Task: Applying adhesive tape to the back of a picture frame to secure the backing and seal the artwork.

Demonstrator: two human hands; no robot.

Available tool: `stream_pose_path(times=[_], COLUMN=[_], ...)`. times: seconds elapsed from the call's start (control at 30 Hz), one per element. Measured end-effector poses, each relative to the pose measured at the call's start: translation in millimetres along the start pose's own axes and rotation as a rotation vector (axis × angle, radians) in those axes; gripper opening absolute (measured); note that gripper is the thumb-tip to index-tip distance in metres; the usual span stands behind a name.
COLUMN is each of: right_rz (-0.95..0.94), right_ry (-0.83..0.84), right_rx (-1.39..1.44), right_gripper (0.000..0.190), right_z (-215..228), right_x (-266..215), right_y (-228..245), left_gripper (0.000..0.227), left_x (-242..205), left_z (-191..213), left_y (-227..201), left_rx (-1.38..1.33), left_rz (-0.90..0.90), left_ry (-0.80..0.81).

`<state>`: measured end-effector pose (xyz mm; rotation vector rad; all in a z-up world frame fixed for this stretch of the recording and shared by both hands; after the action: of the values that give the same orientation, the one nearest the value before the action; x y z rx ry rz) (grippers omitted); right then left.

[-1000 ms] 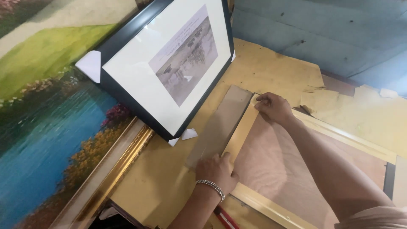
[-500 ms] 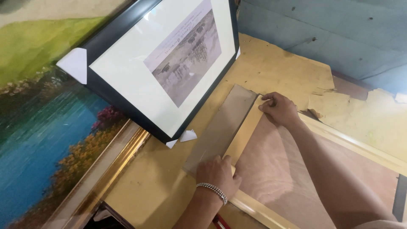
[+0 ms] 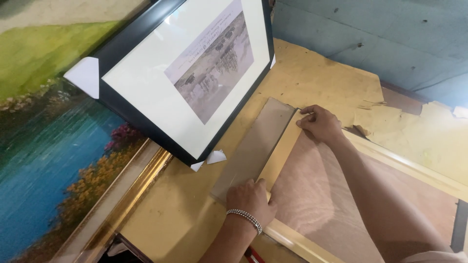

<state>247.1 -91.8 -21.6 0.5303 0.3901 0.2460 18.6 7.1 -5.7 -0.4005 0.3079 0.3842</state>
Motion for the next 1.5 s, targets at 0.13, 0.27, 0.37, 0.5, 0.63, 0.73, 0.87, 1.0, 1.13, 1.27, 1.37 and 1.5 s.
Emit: stream_pose_path(times=[0.13,0.27,0.37,0.5,0.63,0.73,0.87,1.0,1.13,1.27,1.37,1.5], right_rz=[-0.026,-0.032,-0.068,-0.117,-0.192,-0.150,-0.112,-0.132,-0.124,-0.125,-0.118,-0.122], right_ry=[-0.004,-0.014,0.005,0.102,0.148,0.124,0.085,0.082,0.082,0.071,0.060,0.066], right_rx=[0.022,0.003,0.041,0.333,0.351,0.315,0.294,0.312,0.315,0.250,0.212,0.231], right_gripper=[0.035,0.039,0.039,0.036,0.036,0.037,0.040,0.038,0.037,0.035,0.037,0.039], right_z=[-0.5,-0.2,4.5,11.8,20.4,12.7,10.3,9.4,10.6,10.1,8.6,8.4], right_x=[-0.2,0.1,-5.3,-14.4,-18.2,-10.8,-10.9,-10.4,-14.3,-12.3,-8.0,-8.5], right_y=[0.4,2.5,11.4,19.9,22.5,15.5,14.4,13.7,17.8,16.8,13.0,14.2], left_gripper=[0.021,0.027,0.024,0.021,0.021,0.021,0.020,0.020,0.020,0.022,0.022,0.023], left_x=[-0.3,-0.5,-1.1,-1.4,-1.8,-1.6,-1.2,-1.3,0.2,-0.4,0.0,-0.3], left_z=[2.7,3.6,6.1,7.1,6.0,6.8,6.9,5.9,2.5,5.2,6.2,8.8], left_y=[0.0,0.5,0.4,0.1,0.8,-0.4,-1.4,-2.2,-1.8,-3.5,-4.8,-6.1], left_rx=[-0.002,-0.014,-0.008,-0.009,-0.015,-0.010,-0.020,-0.014,-0.002,0.006,0.008,0.021], left_rz=[0.022,0.014,0.020,0.030,0.030,0.030,0.032,0.040,0.040,0.050,0.061,0.069], left_ry=[0.052,0.029,0.047,0.064,0.054,0.052,0.076,0.088,0.057,0.086,0.112,0.135])
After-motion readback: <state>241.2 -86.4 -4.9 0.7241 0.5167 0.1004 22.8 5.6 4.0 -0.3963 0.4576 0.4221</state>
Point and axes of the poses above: each hand's wrist, its own x-axis towards the middle knuckle, its own z-axis out of the back of the hand, y = z × x, the point moved 2 cm from there along x, towards the middle knuckle, and after that the axes turned 1 degree about z, right-handed, at the moved point
